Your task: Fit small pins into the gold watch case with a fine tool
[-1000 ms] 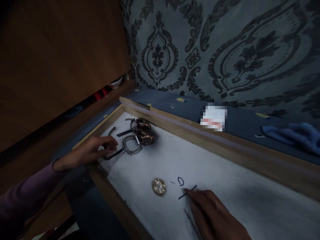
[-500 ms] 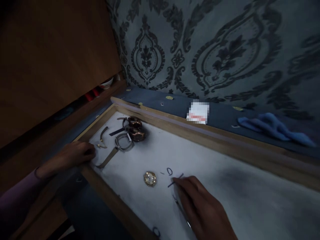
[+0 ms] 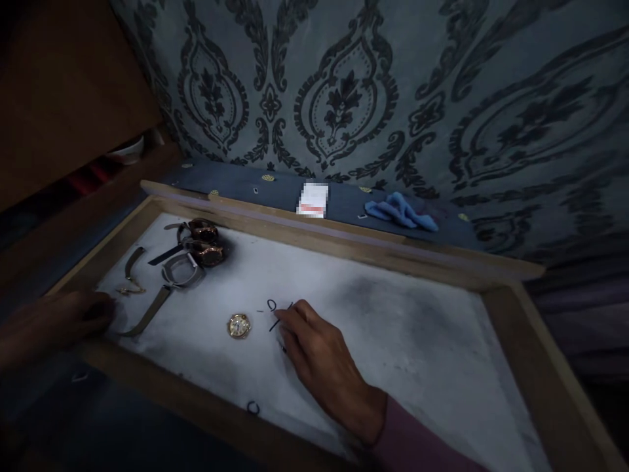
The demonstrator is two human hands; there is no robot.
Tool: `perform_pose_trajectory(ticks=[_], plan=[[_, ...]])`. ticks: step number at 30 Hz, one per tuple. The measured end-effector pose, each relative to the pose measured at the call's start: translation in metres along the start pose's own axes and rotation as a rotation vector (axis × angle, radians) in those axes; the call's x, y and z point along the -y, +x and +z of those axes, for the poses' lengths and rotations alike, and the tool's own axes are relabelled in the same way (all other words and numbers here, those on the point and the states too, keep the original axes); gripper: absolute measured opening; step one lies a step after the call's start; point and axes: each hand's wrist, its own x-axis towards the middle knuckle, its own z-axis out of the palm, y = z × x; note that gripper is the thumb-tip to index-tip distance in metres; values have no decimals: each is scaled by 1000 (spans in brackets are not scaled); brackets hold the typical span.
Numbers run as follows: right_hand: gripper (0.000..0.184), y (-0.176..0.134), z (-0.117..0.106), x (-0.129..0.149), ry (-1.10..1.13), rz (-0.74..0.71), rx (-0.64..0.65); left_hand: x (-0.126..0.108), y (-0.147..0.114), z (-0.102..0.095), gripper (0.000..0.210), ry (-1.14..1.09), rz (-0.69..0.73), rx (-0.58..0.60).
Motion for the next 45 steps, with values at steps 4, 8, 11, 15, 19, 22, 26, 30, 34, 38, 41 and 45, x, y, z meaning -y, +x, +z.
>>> perform_pose_trajectory(ticks=[4,8,11,15,19,22,26,30,34,38,41,45], plan=[[25,7,2,7,-123,-98,2,-3,-1,-7,20,-26,0,38],[28,20,7,14,-162,-238,-50,1,-8,-19,22,-118,-37,-3],[30,29,12,19,-171,-300,-15,5,-15,-25,21,-131,-47,9],[32,34,21,23,-250,-263,18,3,-15,-25,23,-70,-48,48],[23,33,27,27,-308,-159,107,4,-6,-17,22,-37,-38,75],[13,32,28,31,-321,-90,145,3,-3,-14,24,-29,-34,76],[8,32,28,33,-317,-61,147,-9,-9,-20,28,-76,-34,-17],[7,32,28,33,-269,-41,158,-33,-18,-29,23,-109,59,-166],[3,31,28,35,-137,-16,157,-67,-19,-32,19,-208,253,-150],[6,29,29,39,-22,-48,183,-99,-13,-22,15,-208,528,-82],[12,28,32,39,27,-83,202,-115,-9,-13,7,-269,707,-51],[17,29,28,38,142,-74,147,-123,-4,-12,11,-268,763,-9]])
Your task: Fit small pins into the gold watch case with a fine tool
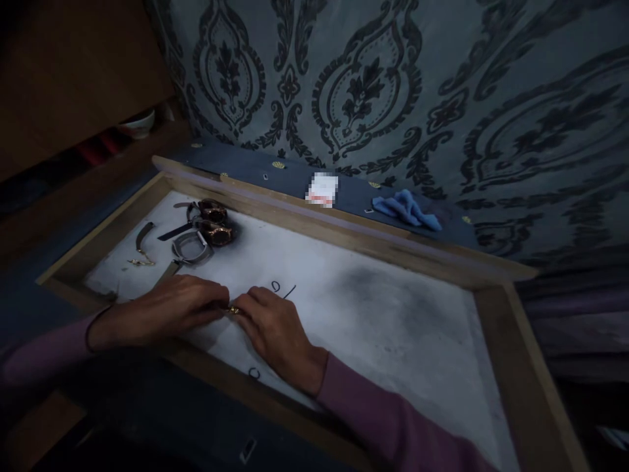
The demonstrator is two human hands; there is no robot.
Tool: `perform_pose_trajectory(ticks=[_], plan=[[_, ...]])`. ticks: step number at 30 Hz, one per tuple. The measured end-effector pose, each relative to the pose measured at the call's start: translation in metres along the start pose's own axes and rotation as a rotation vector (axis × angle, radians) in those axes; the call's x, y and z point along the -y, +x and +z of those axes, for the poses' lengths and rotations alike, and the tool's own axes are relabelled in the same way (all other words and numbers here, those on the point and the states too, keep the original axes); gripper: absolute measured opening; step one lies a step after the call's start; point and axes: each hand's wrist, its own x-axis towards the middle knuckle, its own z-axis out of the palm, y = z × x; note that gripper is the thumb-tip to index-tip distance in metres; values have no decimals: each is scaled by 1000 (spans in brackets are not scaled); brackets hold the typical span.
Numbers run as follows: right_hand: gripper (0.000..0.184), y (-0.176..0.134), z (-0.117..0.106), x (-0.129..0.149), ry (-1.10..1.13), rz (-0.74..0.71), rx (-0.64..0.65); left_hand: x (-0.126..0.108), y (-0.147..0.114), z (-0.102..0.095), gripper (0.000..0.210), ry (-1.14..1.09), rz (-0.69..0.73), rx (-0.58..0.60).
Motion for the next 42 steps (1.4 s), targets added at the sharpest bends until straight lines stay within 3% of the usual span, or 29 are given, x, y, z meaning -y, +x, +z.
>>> perform_pose_trajectory(ticks=[2,5,9,11,16,19,24,30,42], plan=[[17,-1,-10,1,103,69,-68,2,0,-5,11,1,-23,-36],[19,-5,-33,2,355,315,-147,8,-7,-15,13,-2,-40,-67],[20,-22,-58,-2,608,469,-290,17,-22,-17,19,-70,-35,86],[20,-33,-62,-6,648,540,-330,17,-27,-13,19,-160,-16,202],[24,-50,-54,-17,701,674,-368,7,-21,0,12,-237,7,197],[23,-52,-48,-22,755,676,-328,-1,-2,5,14,-185,64,31],[21,-50,-45,-21,778,617,-248,-14,37,6,14,-105,123,-132],[20,-48,-47,-22,793,585,-206,-14,60,12,15,1,142,-167],[16,-47,-46,-27,887,558,-195,-12,69,27,14,277,194,-140]])
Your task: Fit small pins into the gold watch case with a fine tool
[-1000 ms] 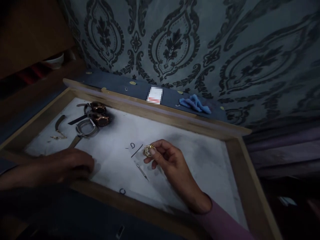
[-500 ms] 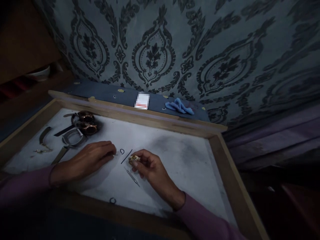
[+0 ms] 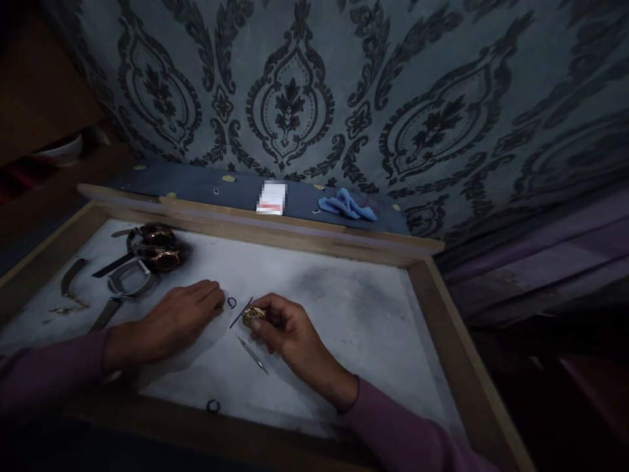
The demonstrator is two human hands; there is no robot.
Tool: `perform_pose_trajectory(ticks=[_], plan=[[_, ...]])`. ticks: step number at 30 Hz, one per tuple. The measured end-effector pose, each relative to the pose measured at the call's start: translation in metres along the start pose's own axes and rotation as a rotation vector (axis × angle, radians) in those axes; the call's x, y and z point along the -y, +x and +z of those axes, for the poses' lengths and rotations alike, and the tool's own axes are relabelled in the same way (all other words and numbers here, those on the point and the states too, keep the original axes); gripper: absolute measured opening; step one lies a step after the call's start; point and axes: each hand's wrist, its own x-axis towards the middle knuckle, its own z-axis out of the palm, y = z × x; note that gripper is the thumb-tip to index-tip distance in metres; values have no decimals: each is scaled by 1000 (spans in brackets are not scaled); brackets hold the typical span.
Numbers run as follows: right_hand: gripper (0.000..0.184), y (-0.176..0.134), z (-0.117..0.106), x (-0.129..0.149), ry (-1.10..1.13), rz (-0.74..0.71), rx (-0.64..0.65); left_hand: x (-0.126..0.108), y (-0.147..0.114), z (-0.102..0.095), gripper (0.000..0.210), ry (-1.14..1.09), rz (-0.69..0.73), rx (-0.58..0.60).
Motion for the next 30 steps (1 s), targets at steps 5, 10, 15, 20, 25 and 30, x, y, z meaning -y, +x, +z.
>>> perform_pose_trajectory(ticks=[5,10,15,20,25,30], plan=[[14,0,-2,-1,26,-7,12,1,0,-2,13,-72,-16,-34],[15,0,-2,-1,83,-34,38,-2,0,-15,14,-357,-44,-149],[18,2,-1,-2,83,-29,18,1,0,-21,15,-525,-104,-133],[17,4,-4,-1,93,-46,-44,4,1,-20,13,-547,-104,-130],[21,3,-2,3,142,-2,-66,-1,1,-12,14,-448,64,-132],[26,5,4,3,-83,-16,-48,-3,0,-5,15,-400,94,-136]])
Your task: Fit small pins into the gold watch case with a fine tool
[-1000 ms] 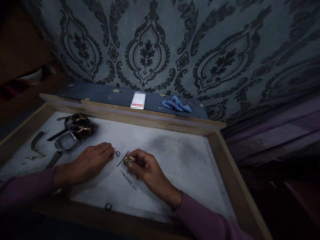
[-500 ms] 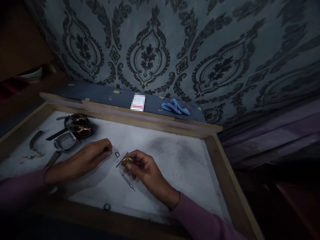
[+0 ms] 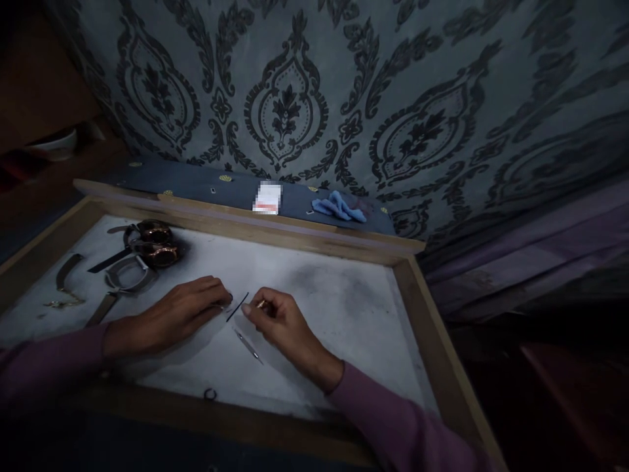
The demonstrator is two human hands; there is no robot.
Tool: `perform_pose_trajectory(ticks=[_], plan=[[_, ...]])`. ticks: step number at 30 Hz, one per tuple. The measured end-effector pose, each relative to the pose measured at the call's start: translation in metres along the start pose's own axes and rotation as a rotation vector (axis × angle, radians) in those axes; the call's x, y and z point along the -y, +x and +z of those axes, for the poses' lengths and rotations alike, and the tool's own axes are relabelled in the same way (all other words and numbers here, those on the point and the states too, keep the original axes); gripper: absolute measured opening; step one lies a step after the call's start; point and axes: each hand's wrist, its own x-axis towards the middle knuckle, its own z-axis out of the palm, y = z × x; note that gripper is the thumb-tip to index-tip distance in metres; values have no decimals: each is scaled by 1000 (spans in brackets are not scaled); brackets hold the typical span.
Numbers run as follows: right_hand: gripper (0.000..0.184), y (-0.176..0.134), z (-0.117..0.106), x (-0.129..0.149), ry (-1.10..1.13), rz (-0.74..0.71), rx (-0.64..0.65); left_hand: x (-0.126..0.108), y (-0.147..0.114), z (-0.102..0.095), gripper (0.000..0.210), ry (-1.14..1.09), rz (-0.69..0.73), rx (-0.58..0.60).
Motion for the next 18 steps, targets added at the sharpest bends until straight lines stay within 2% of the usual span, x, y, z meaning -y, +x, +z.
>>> perform_pose_trajectory(ticks=[4,6,9,13,18], plan=[[10,10,7,2,-497,-256,-13,5,0,1,15,-90,-22,-68],[12,15,10,5,-779,-356,25,7,0,1,15,-121,-34,-96],[15,21,14,11,-1104,-425,88,9,0,1,15,-145,-52,-112],[19,26,17,16,-1318,-439,168,9,1,-2,15,-179,-90,-99],[20,29,17,13,-1405,-451,238,12,3,-4,14,-219,-111,-107]])
